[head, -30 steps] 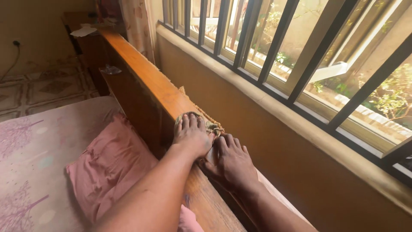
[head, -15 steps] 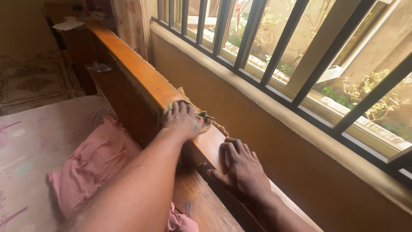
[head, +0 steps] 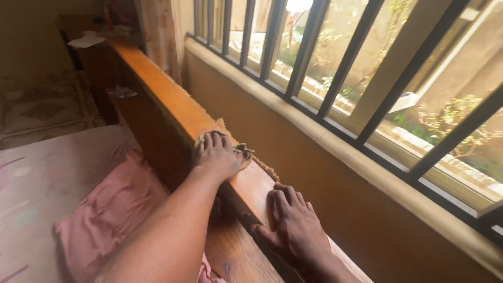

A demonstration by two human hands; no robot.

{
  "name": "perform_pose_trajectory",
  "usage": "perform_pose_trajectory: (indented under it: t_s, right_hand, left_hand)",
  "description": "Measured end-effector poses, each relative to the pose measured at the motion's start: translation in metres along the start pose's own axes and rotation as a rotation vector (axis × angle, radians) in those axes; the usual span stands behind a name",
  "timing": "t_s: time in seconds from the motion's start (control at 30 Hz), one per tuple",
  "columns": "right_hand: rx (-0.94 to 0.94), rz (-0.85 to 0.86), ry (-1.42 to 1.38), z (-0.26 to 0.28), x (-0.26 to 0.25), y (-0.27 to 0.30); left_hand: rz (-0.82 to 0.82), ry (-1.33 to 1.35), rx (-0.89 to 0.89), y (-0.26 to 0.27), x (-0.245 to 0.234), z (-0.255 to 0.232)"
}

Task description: The person wipes the wooden headboard of a bed with a cloth, moving along its length and sides. The camera remains in a first-person view focused on the hands and the headboard throughout the clip.

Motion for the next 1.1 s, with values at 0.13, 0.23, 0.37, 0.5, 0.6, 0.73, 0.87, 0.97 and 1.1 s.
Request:
perform_pose_trajectory:
  t_s: [0.13,0.23,0.37,0.5,0.6,0.73,0.87,0.97,1.1]
  right_hand:
    - [0.04,0.019,0.0,-0.001,0.0,0.002]
    - [-0.02,-0.023,-0.002,-0.004,0.0,0.004]
    - [0.014,0.032,-0.032,-0.006,0.002,0.004]
    - [0.035,0.044,-0.017,-0.013,0.006,0.006]
    - [0.006,0.017,-0.016,-0.01,-0.001,0.004]
    - [0.023,0.013,0.021,-0.03,0.019,0.002]
    - [0.052,0.075,0.012,-0.034,0.02,0.0]
    - [0.047,0.05,0.053,-0.043,0.03,-0.004]
    - [0.132,0.085,0.064,-0.049,0.035,-0.007]
  left_hand:
    - [0.097,0.039,-0.043,0.014,-0.003,-0.005]
    - [0.062,0.038,-0.037,0.027,-0.005,-0.01]
    - [-0.095,-0.11,-0.011,0.033,-0.004,-0.014]
    - [-0.013,-0.063,-0.036,0.035,-0.004,-0.013]
    - [-0.044,-0.079,-0.045,0.022,-0.005,-0.014]
    - [-0.033,-0.082,-0.083,0.007,0.005,-0.008]
    - [0.012,-0.043,-0.11,-0.003,0.005,-0.003]
    - [0.0,-0.038,-0.084,-0.007,0.003,0.006]
    - [0.04,-0.07,-0.078,-0.028,-0.003,0.029]
Point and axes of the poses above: each hand's wrist, its own y-axis away from the middle knuckle, its own x-axis out of the palm, z = x × y, the point moved 6 cm from there along -y, towards the middle knuckle, and after that the axes turned 13 degrees about -y, right-handed, at the moved point
